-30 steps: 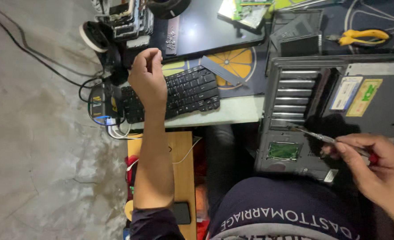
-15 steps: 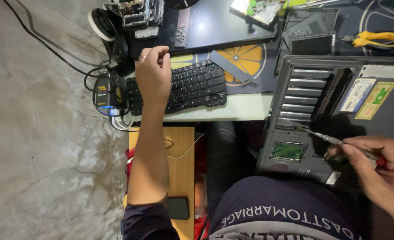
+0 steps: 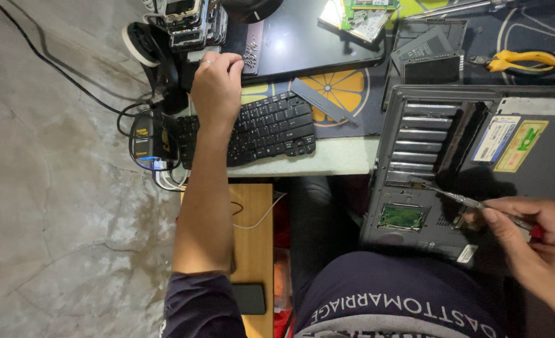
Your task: The person disassembles a laptop by removing the bottom cover and unscrewing several screws from the chassis. They use a screwdriver to remove screws and place them on the table, then lift off the cover to expose internal components.
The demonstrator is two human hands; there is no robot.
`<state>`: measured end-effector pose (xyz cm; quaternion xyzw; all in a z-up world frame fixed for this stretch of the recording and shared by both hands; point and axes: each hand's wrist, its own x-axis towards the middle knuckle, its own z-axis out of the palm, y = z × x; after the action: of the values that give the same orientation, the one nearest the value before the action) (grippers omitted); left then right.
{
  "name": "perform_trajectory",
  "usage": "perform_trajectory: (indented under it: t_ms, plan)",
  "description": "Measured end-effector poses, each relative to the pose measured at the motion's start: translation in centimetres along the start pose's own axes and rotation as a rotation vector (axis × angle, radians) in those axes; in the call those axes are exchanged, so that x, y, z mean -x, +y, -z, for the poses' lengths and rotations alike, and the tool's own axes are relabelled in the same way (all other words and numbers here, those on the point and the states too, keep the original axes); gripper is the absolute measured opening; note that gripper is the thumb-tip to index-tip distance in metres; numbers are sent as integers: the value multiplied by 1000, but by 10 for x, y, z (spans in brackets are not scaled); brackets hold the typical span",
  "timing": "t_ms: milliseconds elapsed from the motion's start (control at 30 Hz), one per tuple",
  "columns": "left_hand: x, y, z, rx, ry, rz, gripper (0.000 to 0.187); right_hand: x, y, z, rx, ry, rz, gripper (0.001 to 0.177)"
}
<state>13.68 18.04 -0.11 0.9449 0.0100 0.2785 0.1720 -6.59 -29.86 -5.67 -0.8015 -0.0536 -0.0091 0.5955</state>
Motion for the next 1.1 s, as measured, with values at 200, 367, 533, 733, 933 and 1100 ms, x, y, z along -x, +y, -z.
perform_trajectory:
  t_ms: [200,367,533,733,933,1100]
  plan:
    - [-1,4,5,18,-2,-42,7,-4,-8,0,-31,-31,35,14]
    - [1,6,9,-12,-8,-95,8,-6,-10,-1,0,-51,44,15]
    - [2,11,10,0,-63,-141,8,-8,-10,-1,33,-48,11,15]
    - [1,11,12,-61,3,-305,6,-3,-23,-4,82,14,-84,16]
    - [0,8,11,-138,2,-388,6,-5,-27,-6,157,53,8,15]
    - [0,12,13,-121,0,-353,7,-5,-24,-5,148,45,45,18]
